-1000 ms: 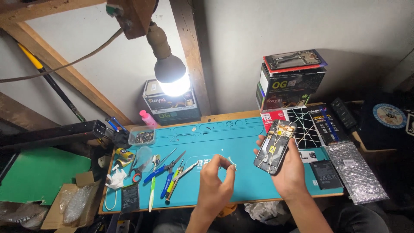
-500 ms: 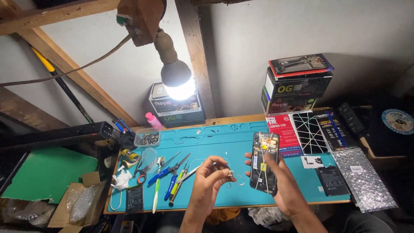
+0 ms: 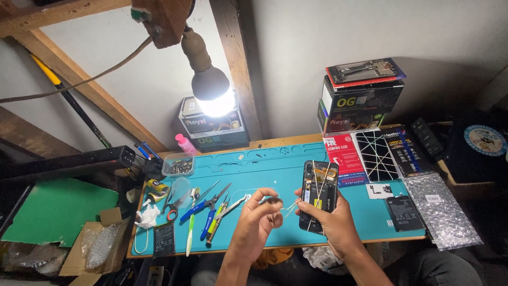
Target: The person is performing a screen replacement on a mobile phone, involving securing the screen with rubber bands and inspecting internal components.
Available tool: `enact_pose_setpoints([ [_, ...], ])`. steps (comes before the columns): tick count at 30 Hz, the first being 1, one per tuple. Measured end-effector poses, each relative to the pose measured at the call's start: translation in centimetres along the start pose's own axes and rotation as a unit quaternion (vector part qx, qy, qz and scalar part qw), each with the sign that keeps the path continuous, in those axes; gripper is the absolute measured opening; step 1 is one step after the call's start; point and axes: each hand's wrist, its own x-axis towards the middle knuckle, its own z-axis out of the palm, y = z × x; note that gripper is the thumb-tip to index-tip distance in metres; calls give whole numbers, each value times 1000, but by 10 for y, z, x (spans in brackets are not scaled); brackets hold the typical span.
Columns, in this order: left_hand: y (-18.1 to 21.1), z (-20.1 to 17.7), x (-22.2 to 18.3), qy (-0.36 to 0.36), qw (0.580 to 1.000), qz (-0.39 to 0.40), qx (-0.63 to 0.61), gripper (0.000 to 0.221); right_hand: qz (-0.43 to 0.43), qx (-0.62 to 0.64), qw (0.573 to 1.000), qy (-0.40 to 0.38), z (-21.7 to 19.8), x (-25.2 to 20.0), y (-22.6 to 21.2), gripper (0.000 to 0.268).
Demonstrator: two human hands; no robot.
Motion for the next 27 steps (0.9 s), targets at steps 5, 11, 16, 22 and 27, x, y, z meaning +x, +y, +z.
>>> enact_pose_setpoints([
  [5,9,10,-13,-89,980,-160,77,34,-51,-25,998,-7,-4,3,-4,32],
  [11,3,41,1,52,987,6,149,16,23,-62,998,-2,-5,-2,3,40],
  [16,-13,67,7,113,961,72,241,14,-31,-100,994,-28,-7,-1,17,47],
  [22,-29,62,18,107,980,25,164,10,-77,-138,986,-58,-10,-3,17,51],
  [27,-23,53,19,74,992,0,100,15,-81,-111,988,-74,-23,11,28,45],
])
